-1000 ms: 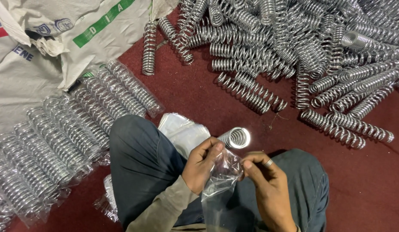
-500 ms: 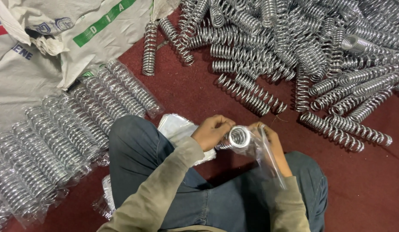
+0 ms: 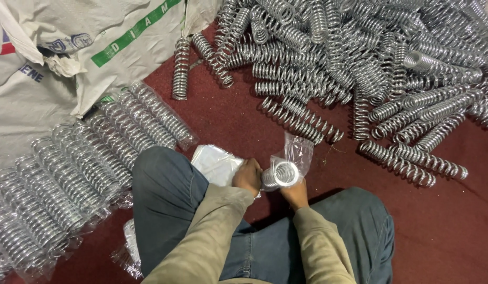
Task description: The person sits on the floor and places metal springs into plastic bags by hand.
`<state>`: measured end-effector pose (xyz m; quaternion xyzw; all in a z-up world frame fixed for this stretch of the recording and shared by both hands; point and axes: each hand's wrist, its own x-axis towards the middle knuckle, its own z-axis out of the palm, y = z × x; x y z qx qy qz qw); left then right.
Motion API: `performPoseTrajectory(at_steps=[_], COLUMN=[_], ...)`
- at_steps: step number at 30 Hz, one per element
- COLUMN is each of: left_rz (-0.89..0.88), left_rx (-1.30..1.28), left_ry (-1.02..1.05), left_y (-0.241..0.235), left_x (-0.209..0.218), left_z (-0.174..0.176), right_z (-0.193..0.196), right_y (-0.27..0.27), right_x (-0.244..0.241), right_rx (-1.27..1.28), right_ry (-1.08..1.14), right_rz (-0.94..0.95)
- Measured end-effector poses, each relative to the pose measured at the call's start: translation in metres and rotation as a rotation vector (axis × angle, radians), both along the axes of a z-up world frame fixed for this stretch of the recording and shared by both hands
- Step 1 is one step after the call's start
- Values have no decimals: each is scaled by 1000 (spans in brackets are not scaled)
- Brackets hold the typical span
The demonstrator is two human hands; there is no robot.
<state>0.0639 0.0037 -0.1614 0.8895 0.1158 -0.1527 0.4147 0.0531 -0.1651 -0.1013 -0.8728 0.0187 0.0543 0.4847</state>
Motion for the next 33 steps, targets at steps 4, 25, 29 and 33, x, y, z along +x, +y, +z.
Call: performPoseTrajectory(at_steps=[4, 25, 29, 33], left_rz=[-21, -177, -219, -264], left_rx=[-90, -101, -207, -617], left_ry=[-349, -871, -972, -793], left_y=[-8, -2, -12, -36], left_x=[-40, -111, -72, -69], left_z=[59, 132, 162, 165], right_z=[-5, 155, 175, 171], right_y=[-3, 2, 20, 8], right_x=[-15, -57, -75, -87], right_rx=[-192, -258, -443, -455], right_ry=[-35, -702, -893, -819], right_rz=[-63, 218, 454, 113])
